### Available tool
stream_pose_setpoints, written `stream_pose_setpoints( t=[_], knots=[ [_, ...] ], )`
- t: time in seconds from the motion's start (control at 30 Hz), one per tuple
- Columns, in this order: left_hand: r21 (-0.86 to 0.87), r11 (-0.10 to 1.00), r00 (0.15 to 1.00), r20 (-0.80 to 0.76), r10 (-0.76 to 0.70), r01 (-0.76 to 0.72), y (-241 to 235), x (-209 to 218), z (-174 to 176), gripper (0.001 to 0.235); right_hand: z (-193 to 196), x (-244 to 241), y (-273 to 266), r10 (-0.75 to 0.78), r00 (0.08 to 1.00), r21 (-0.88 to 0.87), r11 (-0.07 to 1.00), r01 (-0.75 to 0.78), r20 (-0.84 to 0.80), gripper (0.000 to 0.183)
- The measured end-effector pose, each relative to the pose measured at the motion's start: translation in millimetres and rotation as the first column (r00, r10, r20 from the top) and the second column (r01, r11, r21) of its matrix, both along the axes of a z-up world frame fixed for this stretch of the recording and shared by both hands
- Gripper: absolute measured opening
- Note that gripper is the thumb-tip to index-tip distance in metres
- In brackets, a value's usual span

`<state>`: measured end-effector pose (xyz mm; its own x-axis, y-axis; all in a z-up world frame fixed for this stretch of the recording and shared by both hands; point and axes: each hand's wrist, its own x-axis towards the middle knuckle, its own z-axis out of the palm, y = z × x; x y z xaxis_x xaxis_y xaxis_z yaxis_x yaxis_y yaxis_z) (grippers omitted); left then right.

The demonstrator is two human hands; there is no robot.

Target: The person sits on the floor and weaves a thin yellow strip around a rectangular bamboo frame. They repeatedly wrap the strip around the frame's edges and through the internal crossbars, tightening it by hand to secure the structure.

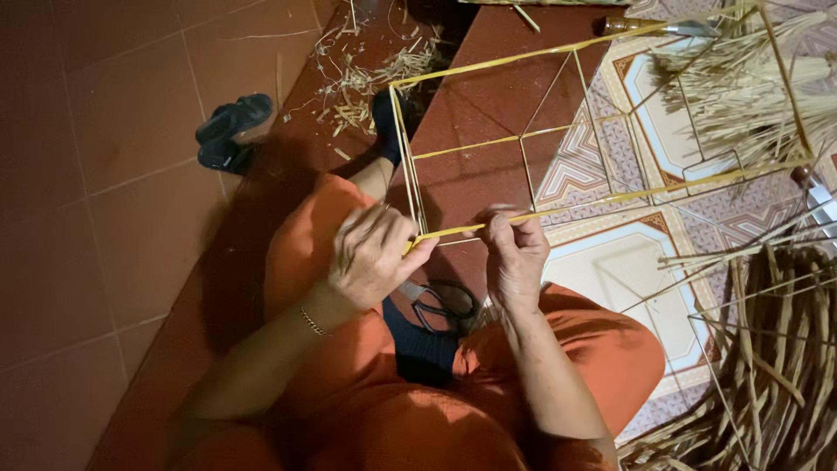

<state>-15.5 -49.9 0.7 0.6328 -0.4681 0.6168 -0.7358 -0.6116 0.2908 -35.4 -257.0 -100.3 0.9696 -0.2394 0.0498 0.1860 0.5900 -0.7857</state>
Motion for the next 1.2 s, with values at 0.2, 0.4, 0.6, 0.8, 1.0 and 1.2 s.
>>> stream_pose_setpoints(
  t=[0.2,0.4,0.6,0.8,1.0,1.2],
  knots=[
    [0.159,0.987,0.994,0.113,-0.005,-0.013,-6,-4,-1,0.020,6,-2,3,-0.042,0.998,0.053,0.998,0.045,-0.053,0.017],
    [0.236,0.972,0.988,0.148,-0.034,-0.002,-8,-1,4,0.024,5,-11,17,0.045,0.996,0.027,0.999,-0.043,-0.072,0.013],
    [0.278,0.960,0.997,0.070,-0.019,-0.001,-10,1,0,0.023,6,-9,23,0.051,0.989,0.022,0.999,-0.048,-0.136,0.020],
    [0.111,0.991,0.995,-0.075,-0.063,0.071,-2,9,-4,0.018,18,3,-19,-0.054,0.988,0.073,0.995,0.065,-0.144,0.021],
    [-0.040,0.983,0.939,-0.292,-0.184,0.180,4,19,0,0.009,23,14,-58,-0.146,0.984,0.123,0.980,0.159,-0.105,0.023],
    [-0.122,0.984,0.920,-0.355,-0.168,0.133,8,18,6,0.014,16,18,-79,-0.260,0.959,-0.065,0.965,0.254,-0.110,0.037]
  ],
)
